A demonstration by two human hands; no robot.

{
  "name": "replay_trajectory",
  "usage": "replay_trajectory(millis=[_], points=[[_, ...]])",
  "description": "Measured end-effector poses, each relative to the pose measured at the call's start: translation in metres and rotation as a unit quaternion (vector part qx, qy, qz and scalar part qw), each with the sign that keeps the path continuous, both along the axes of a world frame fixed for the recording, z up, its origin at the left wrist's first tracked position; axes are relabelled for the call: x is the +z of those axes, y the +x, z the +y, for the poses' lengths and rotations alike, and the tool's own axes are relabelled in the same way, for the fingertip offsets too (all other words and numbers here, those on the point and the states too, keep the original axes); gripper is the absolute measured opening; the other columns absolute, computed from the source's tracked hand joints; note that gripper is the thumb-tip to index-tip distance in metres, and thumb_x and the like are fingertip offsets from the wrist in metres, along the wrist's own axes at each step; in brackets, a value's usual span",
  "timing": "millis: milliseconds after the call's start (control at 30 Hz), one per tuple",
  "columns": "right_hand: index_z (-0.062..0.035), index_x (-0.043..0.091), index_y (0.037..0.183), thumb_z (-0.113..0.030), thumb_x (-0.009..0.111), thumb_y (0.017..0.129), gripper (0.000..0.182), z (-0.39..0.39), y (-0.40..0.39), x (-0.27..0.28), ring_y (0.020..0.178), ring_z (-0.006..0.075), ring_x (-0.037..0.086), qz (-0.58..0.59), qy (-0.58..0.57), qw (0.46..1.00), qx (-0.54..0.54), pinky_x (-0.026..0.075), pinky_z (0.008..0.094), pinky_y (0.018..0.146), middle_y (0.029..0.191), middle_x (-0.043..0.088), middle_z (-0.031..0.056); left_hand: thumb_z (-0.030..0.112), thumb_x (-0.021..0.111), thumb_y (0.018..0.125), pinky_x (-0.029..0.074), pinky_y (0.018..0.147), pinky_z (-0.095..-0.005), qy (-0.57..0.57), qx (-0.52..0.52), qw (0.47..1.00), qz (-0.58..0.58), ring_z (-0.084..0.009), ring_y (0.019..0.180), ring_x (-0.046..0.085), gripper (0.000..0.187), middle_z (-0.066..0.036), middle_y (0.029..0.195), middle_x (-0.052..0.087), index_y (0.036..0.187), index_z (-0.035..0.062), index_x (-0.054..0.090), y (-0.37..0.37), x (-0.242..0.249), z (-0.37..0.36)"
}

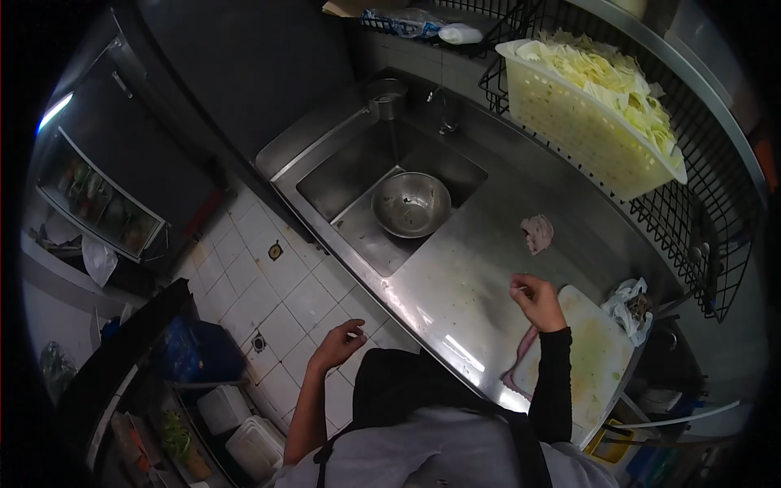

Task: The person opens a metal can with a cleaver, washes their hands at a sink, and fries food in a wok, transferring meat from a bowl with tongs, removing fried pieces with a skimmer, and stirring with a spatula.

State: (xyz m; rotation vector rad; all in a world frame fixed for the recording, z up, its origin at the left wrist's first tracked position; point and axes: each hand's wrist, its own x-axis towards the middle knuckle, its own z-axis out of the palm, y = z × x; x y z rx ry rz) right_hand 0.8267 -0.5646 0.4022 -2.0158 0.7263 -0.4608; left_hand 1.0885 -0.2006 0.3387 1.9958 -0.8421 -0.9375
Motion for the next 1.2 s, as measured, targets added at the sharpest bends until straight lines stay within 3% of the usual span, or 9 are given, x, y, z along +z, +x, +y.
replay_trajectory(millis=[233,567,667,800,900,967,1033,1067,1200], points=[[0.005,0.06,0.108,-0.018,0.065,0.08,0.036,-0.056,0.131,0.01,0.076,0.0186,0.061,0.103,-0.017,0.993,0.064,0.049,0.0308,0.068,0.093,0.064,0.017,0.014,0.062,0.085,0.049,0.079,-0.0275,-0.117,-0.023,0.983,0.14,-0.0153,0.086,0.062,0.039,-0.01,0.097,0.064,0.118,-0.005,0.051,0.105,0.013,-0.1],[0.0014,0.051,0.121,-0.028,0.059,0.082,0.05,-0.233,0.382,-0.111,0.108,0.0356,0.054,0.192,-0.127,0.968,-0.103,0.043,0.0418,0.093,0.117,0.055,0.0229,0.009,0.062,0.085,0.05,0.082,-0.0276,-0.113,-0.118,0.954,0.25,-0.0166,0.092,0.063,0.029,-0.012,0.095,0.066,0.109,-0.0073,0.056,0.267,-0.041,-0.23],[0.0005,0.055,0.117,-0.026,0.06,0.083,0.044,-0.278,0.444,-0.132,0.104,0.0338,0.058,0.161,-0.26,0.934,-0.182,0.046,0.0405,0.088,0.113,0.059,0.0207,0.009,0.061,0.086,0.05,0.082,-0.0276,-0.119,-0.128,0.941,0.29,-0.0182,0.096,0.063,0.029,-0.013,0.097,0.066,0.11,-0.0072,0.056,0.312,-0.042,-0.26],[-0.0024,0.056,0.116,-0.027,0.061,0.082,0.043,-0.3,0.475,-0.145,0.1,0.0359,0.058,0.227,-0.218,0.922,-0.225,0.047,0.0425,0.087,0.111,0.06,0.0191,0.009,0.059,0.088,0.048,0.085,-0.0281,-0.134,-0.145,0.934,0.297,-0.0201,0.099,0.062,0.031,-0.012,0.101,0.064,0.114,-0.0069,0.054,0.358,-0.042,-0.297],[-0.0041,0.056,0.116,-0.025,0.063,0.081,0.041,-0.25,0.472,-0.102,0.093,0.0307,0.062,0.424,-0.175,0.888,-0.038,0.05,0.0401,0.083,0.104,0.063,0.0166,0.01,0.057,0.089,0.047,0.086,-0.0275,-0.126,-0.14,0.919,0.346,-0.0189,0.102,0.06,0.037,-0.011,0.108,0.061,0.122,-0.0047,0.049,0.37,-0.032,-0.333],[0.0014,0.058,0.104,-0.022,0.063,0.081,0.033,-0.234,0.464,-0.112,0.08,0.0302,0.064,0.199,0.012,0.978,-0.069,0.052,0.0406,0.076,0.09,0.065,0.0176,0.013,0.059,0.088,0.046,0.088,-0.0294,-0.119,-0.13,0.908,0.379,-0.0194,0.107,0.057,0.043,-0.011,0.114,0.058,0.126,-0.003,0.045,0.365,-0.037,-0.367],[0.0005,0.059,0.103,-0.016,0.059,0.082,0.027,-0.219,0.481,-0.092,0.08,0.028,0.064,0.055,0.203,0.963,-0.172,0.052,0.0387,0.076,0.088,0.064,0.0165,0.018,0.058,0.09,0.045,0.088,-0.0307,-0.119,-0.086,0.877,0.457,-0.0177,0.109,0.054,0.052,-0.009,0.121,0.053,0.133,0.0002,0.036,0.349,-0.049,-0.41],[-0.0004,0.059,0.102,-0.01,0.056,0.083,0.021,-0.21,0.491,-0.085,0.081,0.0258,0.064,-0.096,0.377,0.884,-0.258,0.052,0.0368,0.075,0.087,0.064,0.0153,0.019,0.056,0.091,0.046,0.086,-0.03,-0.124,-0.053,0.852,0.505,-0.0155,0.107,0.053,0.054,-0.008,0.122,0.051,0.137,0.0018,0.032,0.336,-0.052,-0.431],[-0.0021,0.057,0.103,-0.001,0.052,0.084,0.02,-0.22,0.512,-0.11,0.085,0.0258,0.062,-0.402,0.511,0.716,-0.256,0.051,0.0364,0.077,0.09,0.062,0.0141,0.021,0.056,0.09,0.047,0.076,-0.0333,-0.284,0.022,0.734,0.616,-0.0156,0.096,0.056,0.034,-0.004,0.107,0.055,0.12,0.0071,0.047,0.303,-0.043,-0.518]])
